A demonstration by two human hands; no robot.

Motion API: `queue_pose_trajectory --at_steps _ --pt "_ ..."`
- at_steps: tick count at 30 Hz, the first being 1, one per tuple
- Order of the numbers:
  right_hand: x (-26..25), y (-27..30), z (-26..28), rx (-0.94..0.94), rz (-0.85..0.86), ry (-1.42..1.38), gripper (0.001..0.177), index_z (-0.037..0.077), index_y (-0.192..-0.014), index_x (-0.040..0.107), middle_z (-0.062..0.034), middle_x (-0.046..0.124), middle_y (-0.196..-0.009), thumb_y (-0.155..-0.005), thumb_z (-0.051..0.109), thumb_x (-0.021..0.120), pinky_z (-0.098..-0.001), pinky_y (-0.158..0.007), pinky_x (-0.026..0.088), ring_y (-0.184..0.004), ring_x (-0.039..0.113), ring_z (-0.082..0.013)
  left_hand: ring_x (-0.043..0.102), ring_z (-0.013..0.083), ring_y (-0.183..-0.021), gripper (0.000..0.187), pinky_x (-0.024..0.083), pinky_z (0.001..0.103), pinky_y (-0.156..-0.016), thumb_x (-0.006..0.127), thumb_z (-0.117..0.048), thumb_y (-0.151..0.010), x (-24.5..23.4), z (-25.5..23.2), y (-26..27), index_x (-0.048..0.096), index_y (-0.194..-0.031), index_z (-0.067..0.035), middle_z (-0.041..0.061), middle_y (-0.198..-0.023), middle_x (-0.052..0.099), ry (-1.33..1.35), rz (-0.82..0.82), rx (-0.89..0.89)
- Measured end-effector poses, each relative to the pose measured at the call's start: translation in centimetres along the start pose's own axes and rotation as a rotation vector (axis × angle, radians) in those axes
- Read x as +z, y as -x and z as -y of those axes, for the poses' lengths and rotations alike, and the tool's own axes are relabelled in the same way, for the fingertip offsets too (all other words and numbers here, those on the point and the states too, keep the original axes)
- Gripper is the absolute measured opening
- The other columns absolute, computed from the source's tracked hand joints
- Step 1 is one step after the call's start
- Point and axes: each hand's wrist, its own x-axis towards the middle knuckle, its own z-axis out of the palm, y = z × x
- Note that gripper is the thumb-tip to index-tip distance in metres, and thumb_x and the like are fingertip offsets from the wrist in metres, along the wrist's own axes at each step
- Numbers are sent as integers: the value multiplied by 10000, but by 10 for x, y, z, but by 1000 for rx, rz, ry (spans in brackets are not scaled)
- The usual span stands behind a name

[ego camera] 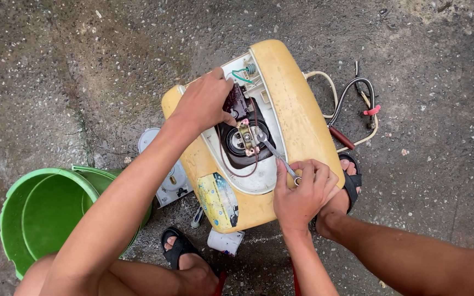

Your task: Disassembling and cleaning the internal components of a water heater using a screwdriver and a wrench.

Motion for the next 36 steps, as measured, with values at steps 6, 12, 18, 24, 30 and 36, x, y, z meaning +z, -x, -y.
queue_pose_trajectory --at_steps 6,12,18,24,30,36 --pt "2 1 -1 -12 -15 19 373 162 -848 593 -19 547 -947 -901 391 883 -421 -811 414 -928 552 -313 668 446 -1073 817 590 598 -892 960 -260 -653 -2 3 7 637 -1347 25 203 -1166 619 48 11 0" --pt "-3 1 2 13 95 53 322 116 -937 677 -50 575 -1029 -900 401 822 -419 -927 343 -1002 488 -274 639 368 -924 792 563 521 -692 951 -434 -711 9 11 -2 584 -1238 32 158 -1086 556 23 81 10" --pt "1 5 0 19 86 131 328 131 -907 671 -39 599 -1038 -887 421 823 -429 -913 363 -1029 516 -298 563 370 -1088 853 561 564 -709 939 -443 -705 16 18 -3 536 -1324 -16 122 -1242 537 7 83 29" --pt "0 4 -1 -5 84 115 312 134 -917 676 -57 595 -1030 -894 409 821 -426 -908 370 -1026 521 -301 556 362 -1095 857 555 536 -700 918 -440 -729 18 15 5 516 -1361 -25 144 -1249 550 32 -4 36" --pt "-2 5 0 -9 57 138 276 190 -914 690 -12 562 -1050 -903 428 828 -446 -860 315 -1040 497 -296 515 368 -1197 972 512 544 -788 909 -495 -719 13 29 6 470 -1485 -91 105 -1356 507 187 111 61" --pt "-30 4 19 239 -23 -31 742 -121 -1356 421 -245 382 -1311 -955 450 672 -532 -1046 356 -1234 354 -372 506 271 -1358 849 358 579 -1098 504 -760 -849 -15 98 11 605 -1393 -116 99 -1466 592 567 -398 -151"
